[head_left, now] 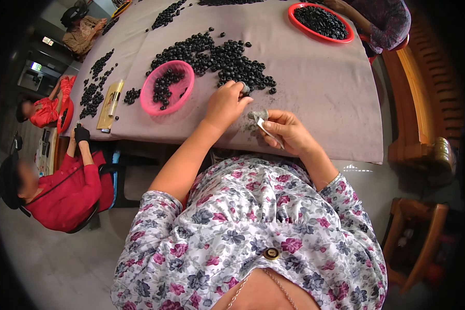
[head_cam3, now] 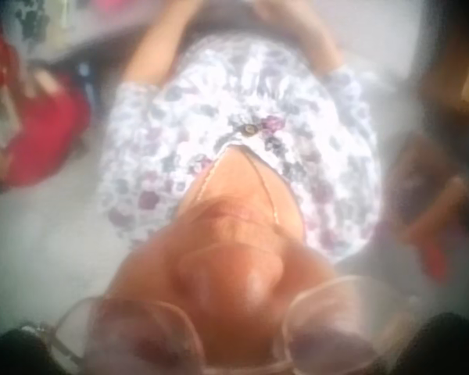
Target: The person sits at a table and repeatedly picks up small black beads from a pile, wipes each one individually with a small white cloth, and places the bead back on the table. The process is repetitive and involves handling the beads one at a time.
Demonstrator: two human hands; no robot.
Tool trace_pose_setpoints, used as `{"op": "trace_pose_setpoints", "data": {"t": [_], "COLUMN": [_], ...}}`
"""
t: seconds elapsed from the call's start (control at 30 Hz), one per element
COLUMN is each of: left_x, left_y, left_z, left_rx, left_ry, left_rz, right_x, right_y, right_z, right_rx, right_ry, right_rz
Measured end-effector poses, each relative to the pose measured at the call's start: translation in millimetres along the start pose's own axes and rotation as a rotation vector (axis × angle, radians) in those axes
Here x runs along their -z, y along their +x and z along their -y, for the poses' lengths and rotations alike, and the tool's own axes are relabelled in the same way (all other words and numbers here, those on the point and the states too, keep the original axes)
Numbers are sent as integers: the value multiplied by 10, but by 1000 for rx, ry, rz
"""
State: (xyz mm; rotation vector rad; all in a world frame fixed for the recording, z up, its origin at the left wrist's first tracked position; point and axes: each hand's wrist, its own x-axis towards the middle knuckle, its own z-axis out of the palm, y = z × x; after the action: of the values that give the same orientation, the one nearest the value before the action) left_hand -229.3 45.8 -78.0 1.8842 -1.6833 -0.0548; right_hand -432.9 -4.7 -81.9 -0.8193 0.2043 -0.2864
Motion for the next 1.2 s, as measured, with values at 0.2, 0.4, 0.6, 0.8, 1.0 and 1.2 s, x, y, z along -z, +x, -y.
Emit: {"op": "trace_pose_setpoints", "data": {"t": [0.2,0.4,0.6,0.8,1.0,1.2], "left_x": [-5,122,157,147,169,177], "left_y": [14,-225,-499,-547,-568,-600], "left_z": [25,57,-167,-241,-254,-227], "left_rx": [-49,503,924,942,983,967], "left_ry": [22,-1042,-1696,-1829,-1881,-1950], "left_rz": [-19,84,178,299,332,390], "right_x": [41,-78,-170,-166,-127,-155], "right_y": [17,15,-11,-2,-4,-13], "right_z": [-40,-61,-76,-72,-75,-19], "right_rx": [15,156,224,189,165,133], "right_ry": [-9,-27,-279,-326,-385,-389], "right_rz": [24,-56,-106,-89,-72,-41]}}
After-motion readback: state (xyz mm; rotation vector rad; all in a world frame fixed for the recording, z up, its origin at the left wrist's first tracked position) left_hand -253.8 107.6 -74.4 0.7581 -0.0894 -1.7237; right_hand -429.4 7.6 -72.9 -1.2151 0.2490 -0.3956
